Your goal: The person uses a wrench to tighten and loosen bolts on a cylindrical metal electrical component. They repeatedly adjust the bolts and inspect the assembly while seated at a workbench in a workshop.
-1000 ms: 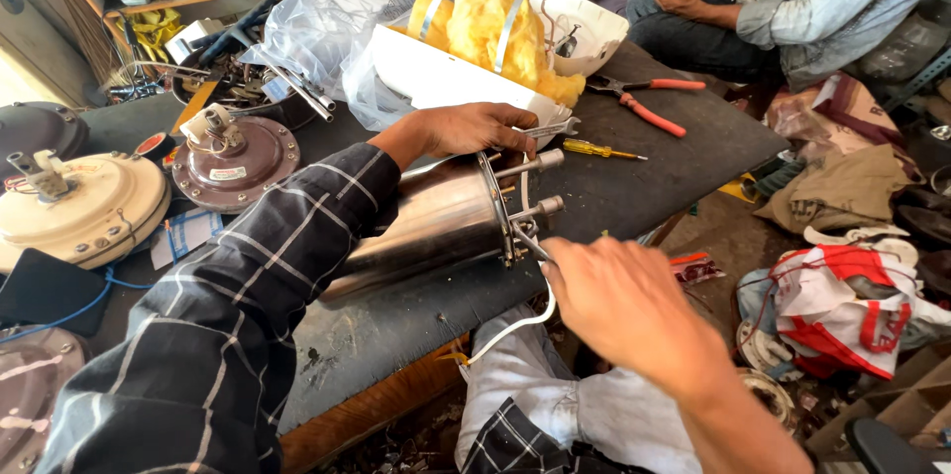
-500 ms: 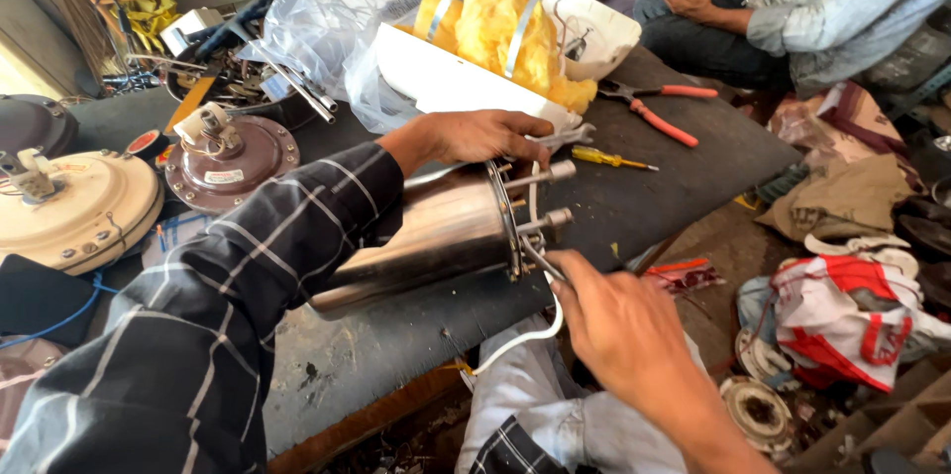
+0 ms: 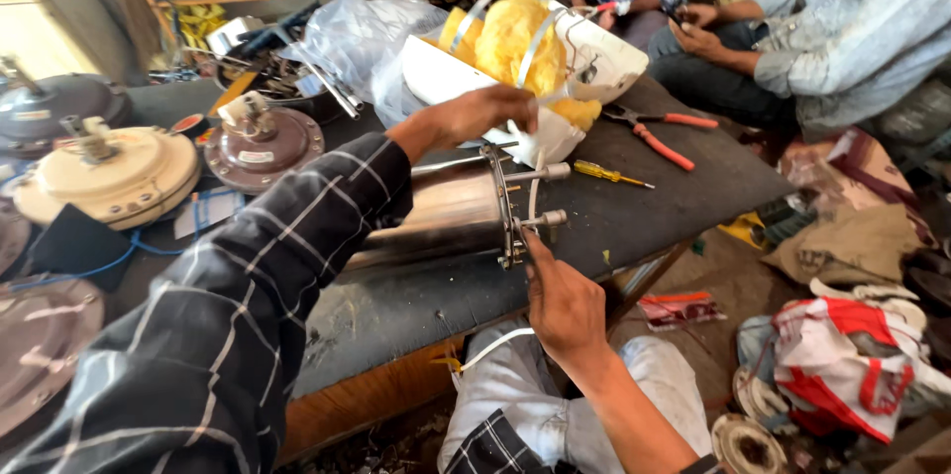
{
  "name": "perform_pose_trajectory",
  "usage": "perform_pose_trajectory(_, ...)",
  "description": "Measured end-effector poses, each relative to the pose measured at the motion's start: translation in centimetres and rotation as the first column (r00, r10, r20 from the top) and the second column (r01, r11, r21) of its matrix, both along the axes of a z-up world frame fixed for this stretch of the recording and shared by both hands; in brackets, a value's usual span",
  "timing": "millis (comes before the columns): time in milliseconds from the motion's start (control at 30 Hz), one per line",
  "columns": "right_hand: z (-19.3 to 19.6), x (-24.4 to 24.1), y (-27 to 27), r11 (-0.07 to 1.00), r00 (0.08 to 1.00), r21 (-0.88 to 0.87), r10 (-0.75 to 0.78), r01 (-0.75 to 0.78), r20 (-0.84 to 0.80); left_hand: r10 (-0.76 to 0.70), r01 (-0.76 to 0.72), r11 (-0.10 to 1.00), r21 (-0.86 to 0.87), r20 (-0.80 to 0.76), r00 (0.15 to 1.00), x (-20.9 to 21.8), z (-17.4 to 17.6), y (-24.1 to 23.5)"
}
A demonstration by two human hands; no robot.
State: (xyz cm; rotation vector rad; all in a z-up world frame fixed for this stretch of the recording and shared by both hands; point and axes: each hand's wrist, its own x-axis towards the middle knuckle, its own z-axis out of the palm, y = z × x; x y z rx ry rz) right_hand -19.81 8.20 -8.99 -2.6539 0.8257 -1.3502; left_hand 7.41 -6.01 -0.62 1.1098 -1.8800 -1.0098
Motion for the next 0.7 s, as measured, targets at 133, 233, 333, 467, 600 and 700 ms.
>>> perform_pose_trajectory(133,1.7,0.5,0.0,0.995,0.997,0.079,-0.049,0.054,-0.065,0.29,-0.342,0.934,-0.105,-0.34,0.895,0.6,2.1,4.2)
perform_pose_trajectory(233,2.8,0.7,-0.6,0.988,0.987,0.111,-0.089,0.104,-0.131,0.393,-0.471,0.881,-0.048,-0.482,0.783,0.1,2.8,9.7)
perform_pose_trajectory(333,3.5,1.1,-1.0,0.986,0.982,0.124,-0.095,0.115,-0.161,0.452,-0.549,0.835,0.041,-0.621,0.641,-1.6,1.6,15.3)
perform_pose_trajectory(467,4.0,1.3,-1.3,0.984,0.982,0.139,-0.088,0.112,-0.166,0.516,-0.635,0.767,0.085,-0.67,0.534,-4.2,-0.3,19.4)
perform_pose_trajectory(600,4.3,1.3,-1.4,0.985,0.979,0.124,-0.098,0.121,-0.179,0.533,-0.604,0.766,0.221,-0.745,0.402,-6.1,-1.7,20.8)
perform_pose_trajectory(700,4.5,1.3,-1.5,0.987,0.98,0.119,-0.088,0.11,-0.178,0.505,-0.593,0.77,0.236,-0.794,0.338,-7.1,-2.6,20.6)
